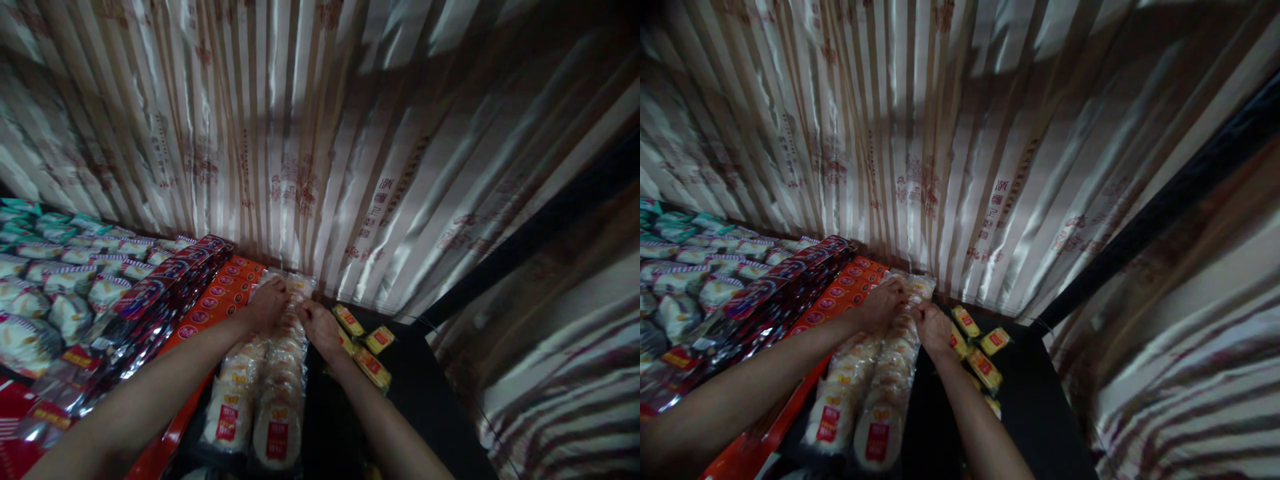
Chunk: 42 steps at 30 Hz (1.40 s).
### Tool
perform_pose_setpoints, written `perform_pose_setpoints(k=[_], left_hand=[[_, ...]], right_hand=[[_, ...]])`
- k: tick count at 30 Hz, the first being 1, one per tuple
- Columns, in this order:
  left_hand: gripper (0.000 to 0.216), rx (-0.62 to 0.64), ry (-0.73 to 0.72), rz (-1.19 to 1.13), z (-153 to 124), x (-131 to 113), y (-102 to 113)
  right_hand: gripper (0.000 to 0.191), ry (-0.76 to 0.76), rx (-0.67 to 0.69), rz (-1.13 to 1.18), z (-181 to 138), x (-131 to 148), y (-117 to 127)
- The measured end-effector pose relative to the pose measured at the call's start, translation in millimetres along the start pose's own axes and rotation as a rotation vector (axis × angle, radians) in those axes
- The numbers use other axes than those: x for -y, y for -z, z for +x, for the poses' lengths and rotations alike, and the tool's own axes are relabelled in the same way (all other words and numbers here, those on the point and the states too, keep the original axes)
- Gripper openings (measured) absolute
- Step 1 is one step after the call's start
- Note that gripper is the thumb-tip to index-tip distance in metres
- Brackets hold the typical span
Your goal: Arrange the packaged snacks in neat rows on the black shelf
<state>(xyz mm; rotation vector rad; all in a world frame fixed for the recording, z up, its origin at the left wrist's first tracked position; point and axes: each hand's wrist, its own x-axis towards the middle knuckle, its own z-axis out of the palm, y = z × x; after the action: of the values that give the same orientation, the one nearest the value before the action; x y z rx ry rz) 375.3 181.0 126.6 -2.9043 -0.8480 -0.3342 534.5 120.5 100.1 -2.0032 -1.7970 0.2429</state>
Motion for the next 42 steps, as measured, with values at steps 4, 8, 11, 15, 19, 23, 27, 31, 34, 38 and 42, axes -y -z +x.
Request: perform_pose_setpoints(k=[4,8,11,15,19,23,27,31,34,38,42], left_hand=[[0.038,0.024,0.054,-0.002,1.0,-2.5,4.7],[0.036,0.064,0.117,0.025,3.7,-8.9,9.5],[0.046,0.048,0.173,0.024,3.4,-12.0,8.7],[0.054,0.055,0.206,0.041,3.6,-12.1,0.9],[0.05,0.043,0.253,0.058,5.7,-12.1,-7.4],[0.044,0.031,0.274,0.064,6.2,-12.7,-10.9],[0.05,0.038,0.271,0.057,5.4,-13.6,-9.1],[0.054,0.054,0.264,0.042,3.6,-15.4,-2.4],[0.054,0.054,0.239,0.004,1.2,-14.9,0.9],[0.036,0.015,0.21,-0.026,-2.4,-10.0,-1.4],[0.019,-0.041,0.169,-0.06,-9.3,-7.4,0.8]], right_hand=[[0.023,0.0,-0.031,0.043,-0.4,0.4,-3.3],[0.019,0.049,-0.182,0.134,-6.1,-3.7,-4.5],[0.02,0.087,-0.23,0.158,-14.7,-8.6,-2.1],[0.018,0.118,-0.197,0.15,-24.5,-12.2,2.4],[0.014,0.072,-0.118,0.253,-27.8,-11.5,2.1],[0.015,0.048,-0.091,0.358,-28.2,-9.8,0.0],[0.009,0.049,-0.076,0.383,-27.7,-8.1,-0.5],[0.007,0.099,-0.004,0.369,-25.1,-8.4,-1.5],[0.014,0.109,-0.007,0.32,-23.2,-8.3,-2.7],[0.02,0.083,-0.069,0.3,-24.0,-4.5,-4.6],[0.022,0.048,-0.121,0.281,-25.5,-2.1,-9.1]])
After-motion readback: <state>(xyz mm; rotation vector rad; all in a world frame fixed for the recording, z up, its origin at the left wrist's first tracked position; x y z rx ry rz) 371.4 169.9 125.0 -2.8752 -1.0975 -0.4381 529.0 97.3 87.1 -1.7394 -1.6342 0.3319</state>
